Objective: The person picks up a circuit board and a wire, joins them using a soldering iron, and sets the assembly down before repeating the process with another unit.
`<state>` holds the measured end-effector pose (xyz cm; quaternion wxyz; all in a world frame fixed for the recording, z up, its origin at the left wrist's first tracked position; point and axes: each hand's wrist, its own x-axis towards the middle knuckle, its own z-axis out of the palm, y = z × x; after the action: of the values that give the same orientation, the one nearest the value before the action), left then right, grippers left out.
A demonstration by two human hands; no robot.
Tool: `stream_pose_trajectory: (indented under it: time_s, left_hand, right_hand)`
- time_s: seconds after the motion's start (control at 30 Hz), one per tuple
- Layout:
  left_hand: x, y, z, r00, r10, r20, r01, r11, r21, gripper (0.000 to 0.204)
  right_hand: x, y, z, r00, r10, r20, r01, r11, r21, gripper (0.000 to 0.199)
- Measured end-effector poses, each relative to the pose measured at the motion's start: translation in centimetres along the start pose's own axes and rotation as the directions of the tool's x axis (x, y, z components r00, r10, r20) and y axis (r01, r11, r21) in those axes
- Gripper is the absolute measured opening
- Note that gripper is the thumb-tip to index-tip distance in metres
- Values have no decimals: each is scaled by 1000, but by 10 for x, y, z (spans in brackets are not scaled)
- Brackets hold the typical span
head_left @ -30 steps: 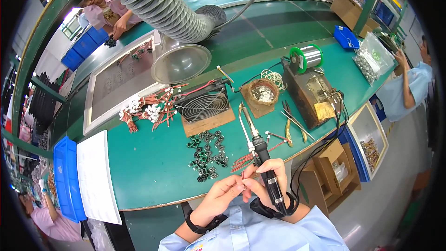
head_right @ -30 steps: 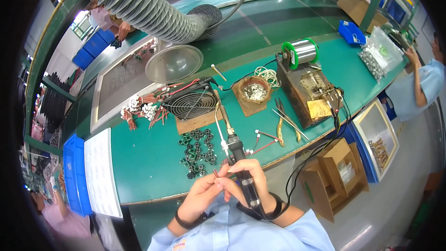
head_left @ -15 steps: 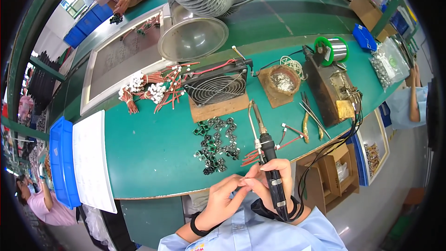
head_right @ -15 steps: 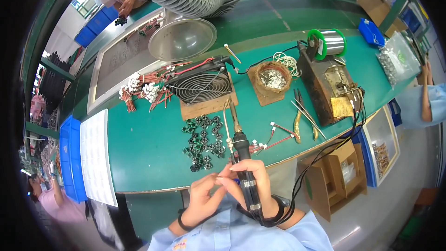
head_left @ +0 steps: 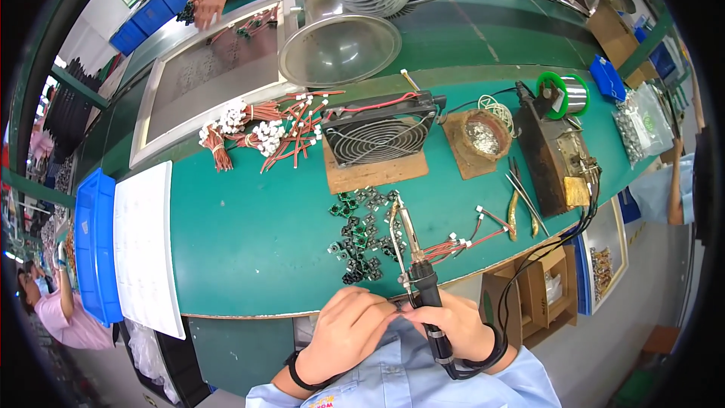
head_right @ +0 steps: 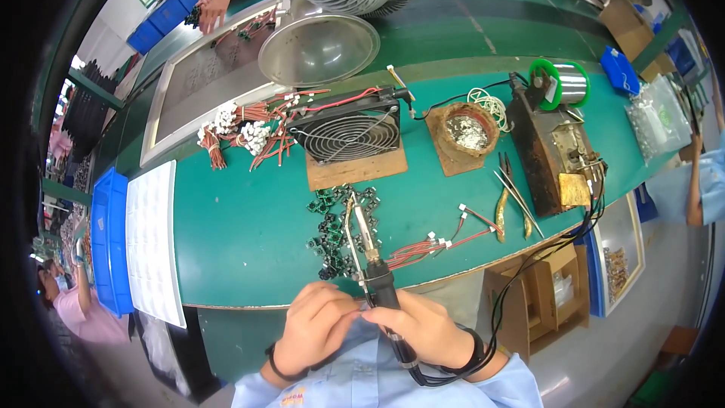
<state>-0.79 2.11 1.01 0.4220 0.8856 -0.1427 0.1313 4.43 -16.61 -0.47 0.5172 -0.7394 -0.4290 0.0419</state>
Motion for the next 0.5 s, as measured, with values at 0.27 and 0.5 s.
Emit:
stream_pose_trajectory:
  time_s: [0.27,0.5]
  left_hand:
    - [-2,0,1,995,49,92,-62,987,146,20]
    - [4,-6,9,999,50,21,-50,999,-18,20]
  right_hand:
    - [1,2,-4,992,-14,123,28,993,-113,40]
    - [1,8,-5,996,84,23,-86,993,86,34]
